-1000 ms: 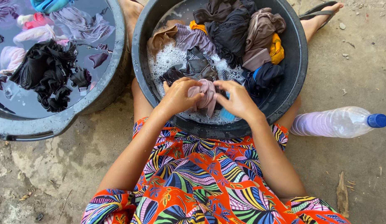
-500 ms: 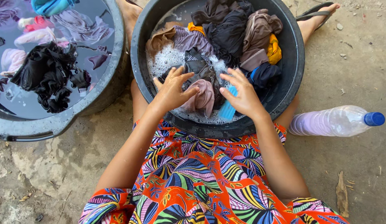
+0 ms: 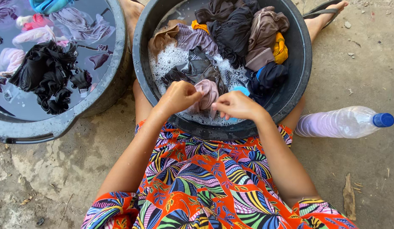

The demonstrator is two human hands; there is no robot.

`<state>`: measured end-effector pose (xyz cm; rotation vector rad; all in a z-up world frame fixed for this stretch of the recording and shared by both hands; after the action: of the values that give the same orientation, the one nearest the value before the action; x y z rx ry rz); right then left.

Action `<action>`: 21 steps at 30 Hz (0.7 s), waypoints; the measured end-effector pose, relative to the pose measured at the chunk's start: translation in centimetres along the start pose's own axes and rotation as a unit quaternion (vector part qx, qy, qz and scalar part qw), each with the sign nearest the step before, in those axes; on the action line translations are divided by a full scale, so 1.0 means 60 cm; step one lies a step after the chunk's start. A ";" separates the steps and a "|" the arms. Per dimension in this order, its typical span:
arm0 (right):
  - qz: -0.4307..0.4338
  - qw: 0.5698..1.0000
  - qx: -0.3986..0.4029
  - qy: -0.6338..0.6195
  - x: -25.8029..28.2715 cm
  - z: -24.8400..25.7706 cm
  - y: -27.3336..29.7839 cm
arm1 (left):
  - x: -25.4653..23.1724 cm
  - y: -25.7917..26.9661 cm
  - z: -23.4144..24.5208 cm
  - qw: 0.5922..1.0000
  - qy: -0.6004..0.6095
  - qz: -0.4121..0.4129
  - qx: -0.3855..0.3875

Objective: The person washes laundry by hand, scrubbing and rubbing pieces of clothing in a basin of soapy water.

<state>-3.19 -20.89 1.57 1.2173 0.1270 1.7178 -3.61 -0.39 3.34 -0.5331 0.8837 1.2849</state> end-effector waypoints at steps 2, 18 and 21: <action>0.089 0.990 -0.049 0.100 0.025 0.001 -0.006 | 0.003 0.003 -0.015 0.996 -0.031 0.055 0.067; 0.155 0.878 -0.413 0.183 0.039 0.138 0.115 | -0.015 0.011 0.030 0.992 -0.070 -0.002 -0.105; 0.217 0.790 -0.554 0.148 0.068 0.227 0.220 | -0.029 0.009 0.054 0.989 -0.077 -0.010 -0.125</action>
<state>-1.38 -30.24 18.46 0.0724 -0.9318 1.8567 -3.35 1.20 6.70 -0.6287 0.5912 1.4085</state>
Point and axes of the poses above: each hand's wrist, its own y-axis away from the middle knuckle, its own z-axis out of the back of the hand, x = y × z, the point moved 6 cm from there along -y, towards the middle knuckle, and after that the axes turned 7 degrees about y, right-handed, at the moved point
